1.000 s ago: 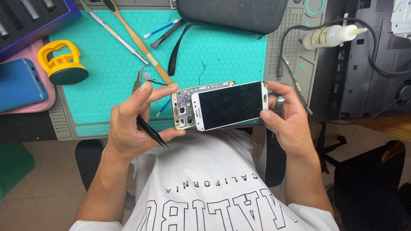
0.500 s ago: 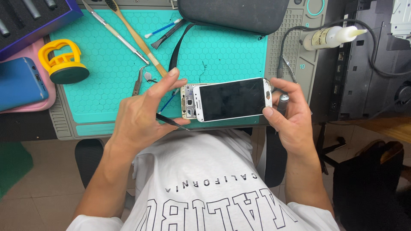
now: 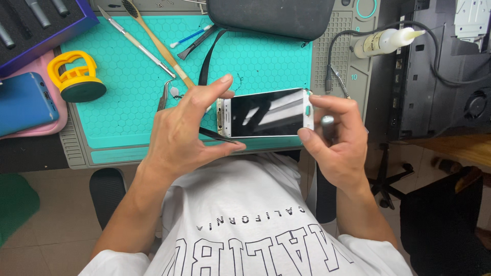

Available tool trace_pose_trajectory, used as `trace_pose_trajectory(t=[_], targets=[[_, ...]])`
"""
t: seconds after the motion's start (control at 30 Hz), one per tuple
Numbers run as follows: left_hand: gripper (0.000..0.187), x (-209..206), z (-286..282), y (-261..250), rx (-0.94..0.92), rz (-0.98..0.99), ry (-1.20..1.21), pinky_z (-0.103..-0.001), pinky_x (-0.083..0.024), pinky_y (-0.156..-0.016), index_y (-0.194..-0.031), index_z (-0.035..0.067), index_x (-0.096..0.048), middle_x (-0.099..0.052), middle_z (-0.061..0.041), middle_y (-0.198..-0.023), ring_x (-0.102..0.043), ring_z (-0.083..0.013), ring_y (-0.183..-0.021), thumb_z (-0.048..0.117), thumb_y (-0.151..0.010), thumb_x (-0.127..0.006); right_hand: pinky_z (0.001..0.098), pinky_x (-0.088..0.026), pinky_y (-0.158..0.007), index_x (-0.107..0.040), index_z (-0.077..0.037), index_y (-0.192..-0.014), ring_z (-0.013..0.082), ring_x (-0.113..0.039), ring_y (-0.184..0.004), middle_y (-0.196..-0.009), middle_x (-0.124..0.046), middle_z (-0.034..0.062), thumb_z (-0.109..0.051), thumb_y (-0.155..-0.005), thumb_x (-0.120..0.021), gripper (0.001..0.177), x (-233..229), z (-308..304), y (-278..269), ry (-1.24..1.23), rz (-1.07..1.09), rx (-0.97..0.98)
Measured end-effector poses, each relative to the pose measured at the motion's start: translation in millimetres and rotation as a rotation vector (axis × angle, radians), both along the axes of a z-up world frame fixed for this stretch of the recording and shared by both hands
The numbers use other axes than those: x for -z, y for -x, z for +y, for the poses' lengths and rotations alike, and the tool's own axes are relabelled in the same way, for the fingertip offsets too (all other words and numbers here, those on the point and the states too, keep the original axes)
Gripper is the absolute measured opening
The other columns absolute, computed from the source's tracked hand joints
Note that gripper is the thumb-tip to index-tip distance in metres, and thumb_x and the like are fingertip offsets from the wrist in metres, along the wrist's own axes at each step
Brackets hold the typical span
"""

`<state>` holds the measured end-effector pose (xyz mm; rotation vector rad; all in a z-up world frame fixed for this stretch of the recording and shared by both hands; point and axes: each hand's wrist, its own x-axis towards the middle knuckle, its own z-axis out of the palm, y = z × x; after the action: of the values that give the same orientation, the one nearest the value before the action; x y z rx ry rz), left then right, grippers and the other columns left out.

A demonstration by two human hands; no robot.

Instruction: The person disassembles a white smartphone on a workbench, using tweezers and a screwdriver to remove internal components and screws. They carefully separate the screen from the body and manipulate small parts on a green mat.

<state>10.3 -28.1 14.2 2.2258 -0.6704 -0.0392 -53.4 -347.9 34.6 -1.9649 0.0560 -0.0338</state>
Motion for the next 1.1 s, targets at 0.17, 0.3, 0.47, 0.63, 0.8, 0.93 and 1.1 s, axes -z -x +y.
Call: trace_pose_trajectory(t=[0.17,0.3,0.47,0.63,0.8,0.93,1.1], targets=[[0.121,-23.4,-23.7,-20.4,0.13,0.121,0.032,-0.038,-0.062,-0.083,-0.179,0.021,-0.034,-0.07,0.0,-0.174,-0.076,-0.023,-0.15,0.054,-0.088,-0.107,0.0205,-0.048,-0.069,-0.066,-0.009,-0.148,0.0074,-0.058,-0.085,-0.138,-0.072,0.0104,-0.02,-0.108,-0.081,0.045,-16.2,19.1,-11.8,0.1,-0.036,-0.089],[0.122,-27.5,-31.1,-24.7,0.17,0.162,0.013,-0.041,-0.058,-0.069,-0.18,0.026,-0.03,-0.075,0.003,-0.167,-0.078,-0.0206,-0.148,0.045,-0.088,-0.108,0.022,-0.042,-0.064,-0.065,-0.014,-0.15,0.0074,-0.042,-0.061,-0.107,-0.062,0.0005,-0.031,-0.11,-0.081,0.047,-19.9,21.9,-14.7,0.07,-0.079,-0.204],[0.109,-30.3,-26.2,-20.7,0.152,0.178,0.081,-0.036,-0.059,-0.076,-0.177,0.019,-0.037,-0.077,-0.002,-0.163,-0.08,-0.02,-0.137,0.043,-0.093,-0.103,0.0202,-0.04,-0.055,-0.057,-0.012,-0.151,0.0066,-0.047,-0.06,-0.099,-0.074,0.0046,-0.054,-0.112,-0.07,0.059,-19.6,16.4,-20.4,-0.006,-0.148,-0.283],[0.109,-14.3,-10.8,-9.0,0.141,0.151,0.191,-0.029,-0.043,-0.064,-0.175,0.013,-0.035,-0.08,-0.008,-0.161,-0.038,-0.0157,-0.065,0.037,-0.095,-0.105,0.0382,-0.059,-0.101,-0.062,-0.003,-0.137,0.0174,-0.072,-0.076,-0.086,-0.074,0.012,-0.047,-0.12,-0.062,0.046,-12.4,1.6,-24.1,-0.171,-0.3,-0.111],[0.118,1.0,2.6,-0.6,0.093,0.087,0.312,-0.027,-0.039,-0.069,-0.176,0.011,-0.035,-0.077,-0.015,-0.163,-0.036,-0.0151,-0.074,0.043,-0.09,-0.11,0.0279,-0.049,-0.063,-0.066,-0.005,-0.117,0.0178,-0.06,-0.073,-0.086,-0.07,0.0136,-0.06,-0.125,-0.051,0.057,-6.9,-12.4,-26.0,-0.192,-0.303,0.08],[0.116,4.7,10.1,1.3,0.089,0.084,0.328,-0.026,-0.039,-0.069,-0.174,0.008,-0.038,-0.078,-0.02,-0.16,-0.035,-0.0147,-0.073,0.042,-0.089,-0.109,0.0291,-0.046,-0.071,-0.064,-0.009,-0.112,0.0176,-0.058,-0.07,-0.075,-0.062,0.01,-0.064,-0.125,-0.05,0.058,1.8,-9.1,-29.0,-0.233,-0.314,0.096],[0.092,4.3,14.7,0.2,0.089,-0.076,0.288,-0.037,-0.051,-0.086,-0.157,0.005,-0.055,-0.077,-0.018,-0.157,-0.062,-0.0224,-0.091,0.057,-0.094,-0.098,0.0327,-0.043,-0.083,-0.075,-0.007,-0.103,0.0199,-0.053,-0.097,-0.098,-0.058,0.0062,-0.065,-0.122,-0.051,0.065,9.0,-8.9,-33.3,-0.003,-0.402,0.185]])
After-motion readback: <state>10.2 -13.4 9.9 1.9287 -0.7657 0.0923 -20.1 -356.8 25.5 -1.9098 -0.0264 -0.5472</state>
